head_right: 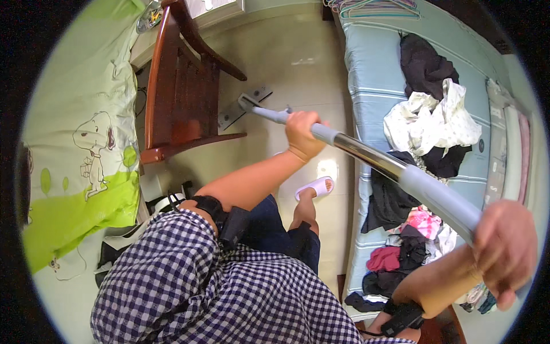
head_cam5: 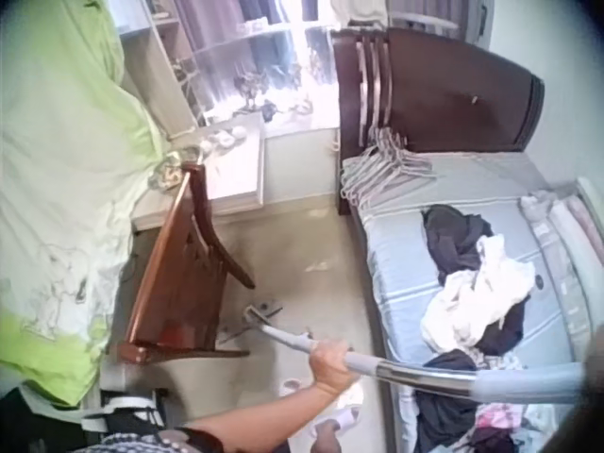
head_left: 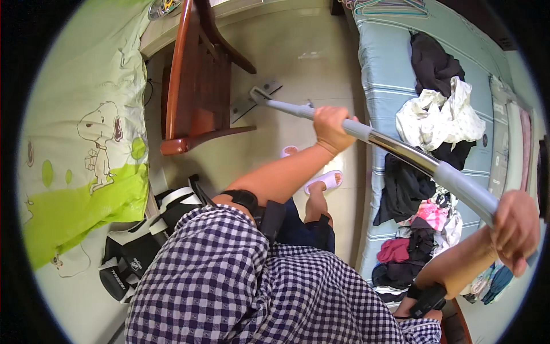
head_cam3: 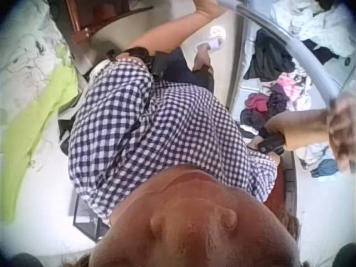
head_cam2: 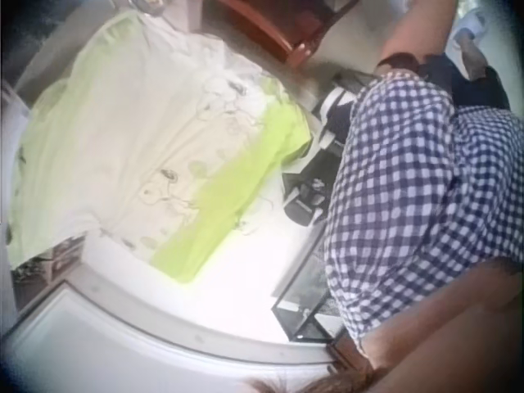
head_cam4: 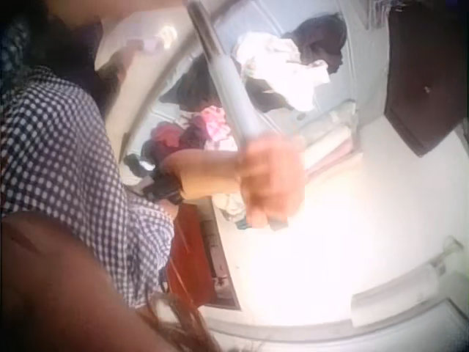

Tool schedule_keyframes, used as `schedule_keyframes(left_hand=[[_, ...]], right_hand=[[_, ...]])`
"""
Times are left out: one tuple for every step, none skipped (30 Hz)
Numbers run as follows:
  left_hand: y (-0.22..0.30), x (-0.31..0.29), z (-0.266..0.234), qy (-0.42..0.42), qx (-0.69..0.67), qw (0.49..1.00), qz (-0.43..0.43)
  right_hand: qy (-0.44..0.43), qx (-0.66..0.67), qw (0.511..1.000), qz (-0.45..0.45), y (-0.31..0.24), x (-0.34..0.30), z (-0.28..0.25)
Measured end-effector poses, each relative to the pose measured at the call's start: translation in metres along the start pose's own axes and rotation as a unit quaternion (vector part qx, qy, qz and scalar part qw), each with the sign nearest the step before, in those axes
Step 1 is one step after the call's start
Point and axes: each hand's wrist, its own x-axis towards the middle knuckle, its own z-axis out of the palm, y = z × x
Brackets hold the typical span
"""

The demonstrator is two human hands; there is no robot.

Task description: Mopping the floor in a bedroom and adjacent hallway using a flat mop.

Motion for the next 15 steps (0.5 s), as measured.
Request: schedule_keyframes(left_hand=[[0.019,0.002,0.005,0.005,-0.025,1.000,-0.004],[0.035,0.004,0.009,0.013,-0.049,0.999,-0.007],[0.047,0.003,0.011,0.021,-0.053,0.998,-0.008],[0.063,0.002,0.011,0.020,-0.079,0.997,-0.002],[0.078,0.000,0.012,0.016,-0.104,0.994,0.003],[0.093,-0.002,0.012,0.002,-0.128,0.992,-0.003],[0.108,-0.009,0.012,0.007,-0.135,0.991,0.000],[0.122,-0.017,0.011,-0.030,-0.149,0.988,-0.005],[0.135,-0.025,0.008,-0.069,-0.164,0.984,-0.008],[0.148,-0.034,0.002,-0.087,-0.175,0.981,-0.010],[0.157,-0.044,-0.004,-0.104,-0.191,0.976,-0.011],[0.167,-0.053,-0.012,-0.120,-0.208,0.971,-0.010],[0.176,-0.063,-0.022,-0.138,-0.223,0.965,-0.009],[0.184,-0.074,-0.035,-0.167,-0.228,0.959,-0.017],[0.192,-0.083,-0.045,-0.201,-0.231,0.952,-0.022]], right_hand=[[-0.045,-0.026,0.999,-0.002,-0.021,-0.001,-0.007],[-0.052,-0.032,0.998,0.001,-0.037,-0.011,-0.010],[-0.007,-0.053,0.999,-0.003,-0.058,-0.026,-0.011],[0.038,-0.079,0.996,-0.007,-0.085,-0.042,-0.005],[0.085,-0.103,0.991,-0.012,-0.107,-0.054,0.004],[0.132,-0.128,0.983,-0.018,-0.128,-0.066,0.013],[0.128,-0.136,0.982,-0.018,-0.143,-0.070,0.026],[0.203,-0.173,0.964,-0.010,-0.158,-0.072,0.040],[0.278,-0.211,0.937,-0.005,-0.171,-0.072,0.056],[0.286,-0.235,0.929,-0.011,-0.181,-0.071,0.071],[0.284,-0.242,0.928,-0.015,-0.184,-0.060,0.087],[0.269,-0.269,0.925,-0.008,-0.186,-0.046,0.105],[0.253,-0.294,0.921,-0.001,-0.191,-0.038,0.121],[0.233,-0.272,0.933,0.031,-0.224,-0.061,0.122],[0.221,-0.269,0.937,0.035,-0.231,-0.055,0.139]])
